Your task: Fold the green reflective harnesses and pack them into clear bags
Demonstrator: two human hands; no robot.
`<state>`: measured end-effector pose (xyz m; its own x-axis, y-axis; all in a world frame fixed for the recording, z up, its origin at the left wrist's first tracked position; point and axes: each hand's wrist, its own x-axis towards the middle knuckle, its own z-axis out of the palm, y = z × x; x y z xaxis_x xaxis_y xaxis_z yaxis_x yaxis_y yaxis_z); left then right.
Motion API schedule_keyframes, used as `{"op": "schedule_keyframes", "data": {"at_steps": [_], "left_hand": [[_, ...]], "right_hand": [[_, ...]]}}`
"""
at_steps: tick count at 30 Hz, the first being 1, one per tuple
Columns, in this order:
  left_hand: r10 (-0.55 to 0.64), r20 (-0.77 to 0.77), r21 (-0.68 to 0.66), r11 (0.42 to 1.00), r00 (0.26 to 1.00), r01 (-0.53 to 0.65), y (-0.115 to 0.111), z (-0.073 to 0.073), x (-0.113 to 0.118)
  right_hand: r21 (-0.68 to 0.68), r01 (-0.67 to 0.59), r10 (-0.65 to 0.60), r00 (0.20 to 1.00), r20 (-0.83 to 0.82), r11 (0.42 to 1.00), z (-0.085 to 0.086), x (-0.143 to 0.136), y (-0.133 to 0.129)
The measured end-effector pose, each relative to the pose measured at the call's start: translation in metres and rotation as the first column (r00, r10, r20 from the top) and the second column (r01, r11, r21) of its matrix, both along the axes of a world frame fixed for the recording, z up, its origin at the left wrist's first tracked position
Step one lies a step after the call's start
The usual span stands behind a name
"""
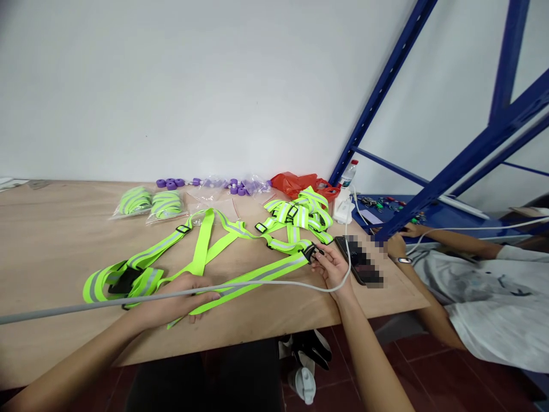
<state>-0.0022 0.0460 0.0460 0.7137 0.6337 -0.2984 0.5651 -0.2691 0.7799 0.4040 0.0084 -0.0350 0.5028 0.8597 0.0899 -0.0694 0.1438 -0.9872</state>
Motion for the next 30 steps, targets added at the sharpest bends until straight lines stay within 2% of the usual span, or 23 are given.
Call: {"op": "schedule_keyframes", "data": {"at_steps": [2,3,5,7,9,12,16,18,20,23,26,28,30], "left_hand": [[0.027,0.025,-0.128,0.991,0.999,-0.024,0.002,-0.004,0.003],[0.039,0.018,-0.126,0.991,0.999,-0.036,0.004,-0.008,0.005],[0.062,-0.014,0.007,0.998,0.998,-0.062,0.007,-0.016,0.01],[0.096,-0.062,0.221,0.972,0.993,-0.081,0.01,-0.026,0.014],[0.122,-0.124,0.406,0.912,0.985,-0.062,0.011,-0.036,0.016],[0.095,-0.203,0.574,0.818,0.975,0.039,0.01,-0.044,0.017],[0.038,-0.207,0.669,0.734,0.978,0.114,0.004,-0.038,0.014],[0.022,-0.173,0.679,0.727,0.985,0.103,-0.001,-0.032,0.011],[0.0,-0.12,0.664,0.743,0.993,0.081,-0.005,-0.028,0.007],[-0.001,-0.085,0.622,0.782,0.996,0.054,-0.011,-0.03,-0.001],[0.052,-0.155,0.583,0.811,0.987,0.049,-0.012,-0.032,-0.008],[0.059,-0.189,0.553,0.831,0.98,0.057,-0.009,-0.026,-0.007],[0.027,-0.189,0.559,0.825,0.982,0.085,0.001,-0.011,0.0]], "right_hand": [[-0.006,0.011,-0.011,1.0,0.024,1.0,0.001,0.0,0.0],[-0.005,0.018,-0.018,0.999,0.039,1.0,0.002,0.0,0.0],[0.002,0.035,-0.035,0.997,0.075,0.999,0.003,0.0,0.001],[0.014,0.054,-0.055,0.991,0.119,0.998,0.003,0.001,0.001],[0.027,0.069,-0.073,0.983,0.169,0.997,0.003,0.002,0.001],[0.052,0.091,-0.101,0.964,0.248,0.995,0.003,0.002,0.002],[0.097,0.133,-0.158,0.93,0.333,0.986,0.006,-0.002,0.003],[0.117,0.155,-0.187,0.913,0.363,0.981,0.009,-0.004,0.003],[0.143,0.185,-0.228,0.887,0.401,0.972,0.013,-0.005,0.003],[0.233,0.268,-0.353,0.772,0.528,0.935,0.022,-0.006,0.004],[0.351,0.316,-0.472,0.553,0.687,0.882,0.033,-0.008,0.007],[0.404,0.29,-0.495,0.417,0.762,0.867,0.042,-0.01,0.009],[0.433,0.243,-0.494,0.326,0.806,0.868,0.048,-0.014,0.011]]}}
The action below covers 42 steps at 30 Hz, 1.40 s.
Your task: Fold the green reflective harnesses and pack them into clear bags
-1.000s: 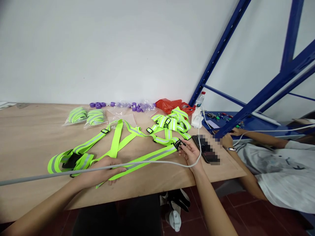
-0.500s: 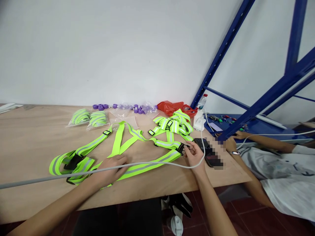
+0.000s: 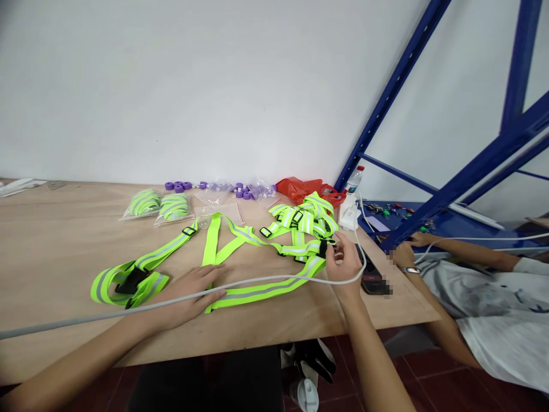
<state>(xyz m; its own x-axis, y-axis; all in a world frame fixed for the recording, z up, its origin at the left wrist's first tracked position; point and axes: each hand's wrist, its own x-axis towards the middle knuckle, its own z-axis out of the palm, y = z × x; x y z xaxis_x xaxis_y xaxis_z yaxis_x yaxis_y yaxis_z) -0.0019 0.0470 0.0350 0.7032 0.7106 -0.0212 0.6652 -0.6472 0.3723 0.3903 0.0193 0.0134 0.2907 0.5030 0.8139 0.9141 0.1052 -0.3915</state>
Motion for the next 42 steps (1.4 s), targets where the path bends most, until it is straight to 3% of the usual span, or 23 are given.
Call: {"op": "schedule_keyframes", "data": {"at_steps": [3,6,9,12,16,21,25,30,34,38,42], "left_hand": [[-0.034,-0.077,0.12,0.992,0.996,0.043,0.029,0.029,0.028],[0.058,-0.111,0.194,0.98,0.992,-0.035,0.072,0.047,0.069],[0.115,-0.134,0.201,0.976,0.984,-0.086,0.112,0.045,0.108],[0.133,-0.179,0.179,0.979,0.975,-0.101,0.136,0.032,0.13],[0.076,-0.173,0.226,0.974,0.982,-0.036,0.144,0.016,0.127],[-0.156,-0.184,0.246,0.949,0.97,0.199,0.139,0.0,0.117],[-0.212,-0.166,0.214,0.946,0.963,0.245,0.151,-0.006,0.124],[-0.208,-0.09,0.108,0.97,0.974,0.217,0.19,0.004,0.127],[-0.154,-0.027,0.056,0.986,0.988,0.156,0.216,0.011,0.129],[-0.045,-0.009,0.071,0.996,0.999,0.045,0.223,0.006,0.141],[0.087,-0.011,0.121,0.989,0.996,-0.085,0.213,-0.006,0.157]], "right_hand": [[0.016,-0.027,0.025,0.995,0.102,1.0,0.006,-0.007,0.003],[0.047,-0.05,0.042,0.986,0.163,0.998,0.008,-0.014,0.006],[0.06,-0.057,0.045,0.98,0.196,0.997,0.011,-0.02,0.008],[0.052,-0.084,0.07,0.97,0.234,0.995,0.015,-0.023,0.007],[0.044,-0.111,0.095,0.955,0.282,0.993,0.016,-0.023,0.003],[0.031,-0.109,0.096,0.955,0.282,0.994,0.011,-0.029,0.007],[0.052,-0.134,0.106,0.926,0.362,0.99,0.011,-0.033,0.007],[-0.038,-0.16,0.156,0.843,0.514,0.986,0.015,-0.018,-0.01],[-0.188,-0.241,0.305,0.75,0.587,0.952,0.03,-0.017,-0.022],[-0.33,-0.339,0.471,0.562,0.68,0.881,0.045,-0.052,-0.028],[-0.361,-0.427,0.543,0.458,0.704,0.829,0.03,-0.105,-0.029]]}}
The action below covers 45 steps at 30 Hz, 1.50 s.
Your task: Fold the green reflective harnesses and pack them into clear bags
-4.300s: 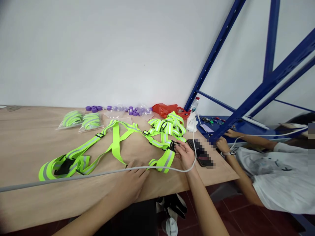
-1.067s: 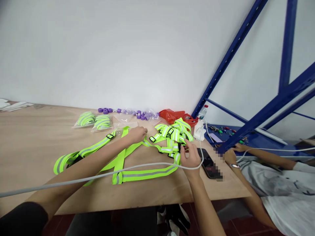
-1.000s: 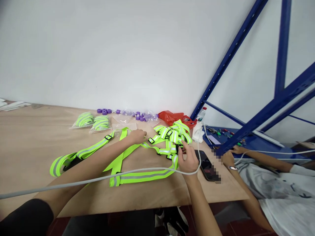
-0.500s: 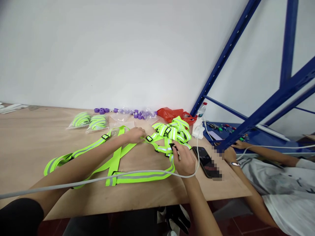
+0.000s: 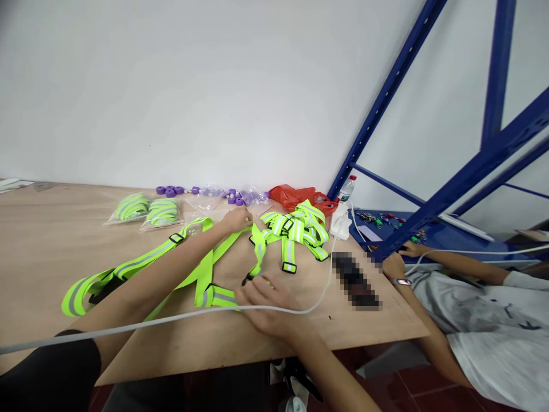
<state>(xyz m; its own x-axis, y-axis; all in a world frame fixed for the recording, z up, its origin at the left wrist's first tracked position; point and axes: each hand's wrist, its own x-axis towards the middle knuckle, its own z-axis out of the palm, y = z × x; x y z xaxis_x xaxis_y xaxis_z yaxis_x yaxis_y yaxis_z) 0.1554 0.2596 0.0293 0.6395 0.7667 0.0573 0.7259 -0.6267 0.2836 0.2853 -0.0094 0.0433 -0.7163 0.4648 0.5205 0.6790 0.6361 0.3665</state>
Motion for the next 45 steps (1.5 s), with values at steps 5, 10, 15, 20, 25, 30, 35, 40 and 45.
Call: {"op": "schedule_keyframes", "data": {"at_steps": [5,10,15,20,25,30,35,40,45], "left_hand": [[0.074,-0.022,0.015,0.997,0.997,-0.074,-0.013,-0.002,0.007],[0.012,-0.001,0.052,0.999,1.0,-0.012,-0.039,0.024,-0.013],[-0.177,-0.024,0.049,0.983,0.984,0.178,-0.115,0.042,-0.054],[-0.355,-0.126,0.002,0.933,0.926,0.359,-0.18,0.023,-0.08],[-0.259,0.246,-0.229,0.921,0.934,0.316,-0.183,0.006,-0.084],[0.002,0.585,-0.398,0.872,0.811,0.285,-0.165,0.001,-0.093],[0.174,0.703,-0.442,0.867,0.689,0.232,-0.162,0.001,-0.111],[0.36,0.748,-0.514,0.846,0.558,0.142,-0.181,-0.007,-0.133],[0.479,0.721,-0.589,0.804,0.501,0.079,-0.202,-0.026,-0.143]], "right_hand": [[-0.214,-0.086,0.063,0.992,-0.112,0.973,-0.036,-0.037,0.004],[-0.473,0.033,-0.221,0.911,-0.349,0.88,-0.038,-0.002,-0.003],[-0.629,0.198,-0.495,0.799,-0.341,0.752,-0.048,0.057,-0.035],[-0.77,0.092,-0.576,0.721,-0.385,0.631,-0.061,0.072,-0.053],[-0.826,-0.067,-0.662,0.564,-0.494,0.559,-0.061,0.066,-0.046],[-0.73,-0.289,-0.608,0.412,-0.679,0.62,-0.064,0.05,-0.031],[-0.547,0.03,-0.51,0.407,-0.758,0.837,-0.067,0.039,-0.011],[-0.557,-0.01,-0.549,0.161,-0.82,0.83,-0.062,0.035,0.006],[-0.488,-0.634,-0.758,-0.253,-0.602,0.599,-0.055,0.021,0.018]]}}
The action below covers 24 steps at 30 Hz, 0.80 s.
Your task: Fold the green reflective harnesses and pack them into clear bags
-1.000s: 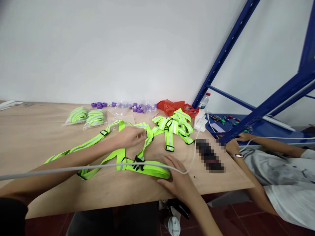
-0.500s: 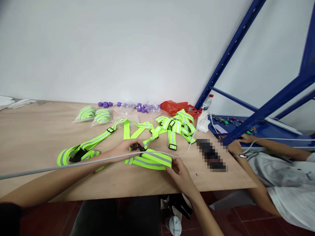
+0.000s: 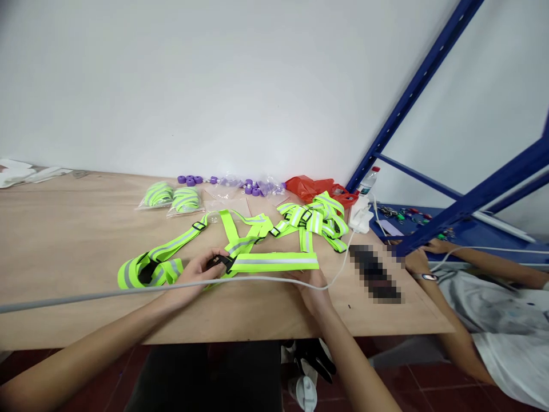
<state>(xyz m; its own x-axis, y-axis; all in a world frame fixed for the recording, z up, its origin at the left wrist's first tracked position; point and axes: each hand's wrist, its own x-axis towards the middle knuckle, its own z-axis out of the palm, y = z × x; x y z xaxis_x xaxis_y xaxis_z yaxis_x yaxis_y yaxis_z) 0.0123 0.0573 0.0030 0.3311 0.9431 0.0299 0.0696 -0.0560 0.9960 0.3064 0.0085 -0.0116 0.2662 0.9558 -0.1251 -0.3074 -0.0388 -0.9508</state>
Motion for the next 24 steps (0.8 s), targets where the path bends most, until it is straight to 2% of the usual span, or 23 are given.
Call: {"op": "schedule_keyframes", "data": {"at_steps": [2,4,9,12,15,19,22,24], "left_hand": [[0.025,0.005,-0.009,1.0,1.0,-0.025,-0.003,-0.006,0.0],[0.035,0.017,-0.018,0.999,0.999,-0.035,-0.004,-0.009,0.001],[0.045,0.09,-0.005,0.999,0.995,-0.045,-0.004,-0.013,0.001],[0.054,0.148,0.001,0.998,0.988,-0.055,0.001,-0.012,-0.001],[0.091,0.251,0.04,0.994,0.964,-0.105,0.008,-0.006,-0.002],[0.103,0.354,0.103,0.984,0.93,-0.148,0.013,0.008,-0.001],[0.121,0.348,0.106,0.98,0.929,-0.167,0.014,0.016,0.003],[0.148,0.347,0.115,0.973,0.926,-0.198,0.014,0.02,0.006]], "right_hand": [[-0.016,-0.102,0.099,0.985,-0.14,0.995,0.001,-0.004,0.003],[-0.008,-0.134,0.13,0.973,-0.192,0.991,-0.001,-0.005,0.004],[0.03,-0.064,0.068,0.983,-0.169,0.997,-0.009,-0.003,0.009],[-0.027,-0.075,0.071,0.988,-0.138,0.997,-0.011,-0.002,0.009],[-0.113,-0.202,0.193,0.978,-0.08,0.973,-0.005,-0.002,0.005],[-0.152,-0.382,0.362,0.921,-0.143,0.912,0.006,-0.006,-0.002],[-0.096,-0.401,0.377,0.904,-0.202,0.911,0.01,-0.013,-0.005],[-0.058,-0.361,0.339,0.911,-0.234,0.931,0.009,-0.017,-0.006]]}}
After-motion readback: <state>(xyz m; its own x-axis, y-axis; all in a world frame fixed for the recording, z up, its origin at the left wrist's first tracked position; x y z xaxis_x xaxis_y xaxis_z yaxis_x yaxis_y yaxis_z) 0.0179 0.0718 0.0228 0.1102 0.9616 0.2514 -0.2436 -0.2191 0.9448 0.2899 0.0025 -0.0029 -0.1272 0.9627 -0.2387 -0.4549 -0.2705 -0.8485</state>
